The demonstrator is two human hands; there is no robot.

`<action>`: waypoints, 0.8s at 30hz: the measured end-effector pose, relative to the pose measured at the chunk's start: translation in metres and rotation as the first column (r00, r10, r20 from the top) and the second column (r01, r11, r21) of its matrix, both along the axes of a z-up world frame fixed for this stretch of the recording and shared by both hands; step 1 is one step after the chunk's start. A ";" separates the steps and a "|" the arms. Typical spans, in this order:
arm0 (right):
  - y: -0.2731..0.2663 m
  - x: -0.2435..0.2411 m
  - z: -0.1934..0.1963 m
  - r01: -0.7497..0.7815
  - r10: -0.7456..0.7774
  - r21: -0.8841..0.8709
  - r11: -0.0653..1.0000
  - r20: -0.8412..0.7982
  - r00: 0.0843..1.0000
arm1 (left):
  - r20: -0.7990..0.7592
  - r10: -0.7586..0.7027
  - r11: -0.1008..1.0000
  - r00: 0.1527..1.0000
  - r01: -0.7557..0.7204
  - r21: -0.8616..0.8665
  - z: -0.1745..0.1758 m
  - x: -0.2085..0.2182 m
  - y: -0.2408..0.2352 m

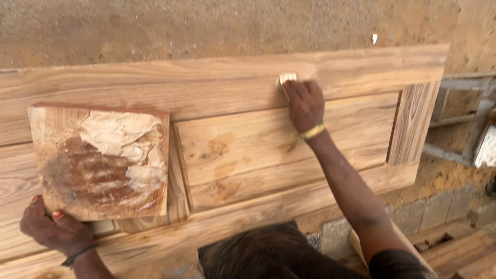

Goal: The person sands a large wooden door panel using a sanding block. They systematically rub the surface to smooth the wood, occasionally dipping the block into a pile of sanding material to refresh the abrasive surface.

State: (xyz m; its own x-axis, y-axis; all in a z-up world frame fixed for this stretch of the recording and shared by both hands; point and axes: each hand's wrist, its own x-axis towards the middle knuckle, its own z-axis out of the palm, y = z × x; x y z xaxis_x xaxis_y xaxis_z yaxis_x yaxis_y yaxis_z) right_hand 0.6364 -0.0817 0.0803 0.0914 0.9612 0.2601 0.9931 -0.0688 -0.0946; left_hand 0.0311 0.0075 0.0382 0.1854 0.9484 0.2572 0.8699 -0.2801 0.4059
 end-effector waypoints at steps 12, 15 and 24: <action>-0.022 0.017 0.011 0.018 -0.018 0.021 1.000 0.016 1.000 | -0.021 -0.005 0.999 1.000 0.006 0.034 0.003 0.016 -0.005; -0.024 0.038 0.023 -0.036 0.037 -0.034 0.999 0.018 0.999 | -0.014 -0.041 0.999 0.999 0.041 0.015 0.002 0.001 -0.004; -0.027 0.039 0.015 -0.040 0.040 0.011 0.999 -0.005 0.999 | 0.025 0.000 0.999 1.000 -0.002 0.044 -0.005 0.008 -0.011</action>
State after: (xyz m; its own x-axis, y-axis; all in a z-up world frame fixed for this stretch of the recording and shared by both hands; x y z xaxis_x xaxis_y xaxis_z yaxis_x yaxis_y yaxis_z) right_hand 0.6756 -0.1091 0.0948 0.0541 0.9613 0.2702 0.9945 -0.0277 -0.1005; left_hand 0.0394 -0.0032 0.0328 0.1776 0.9361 0.3035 0.8601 -0.2975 0.4143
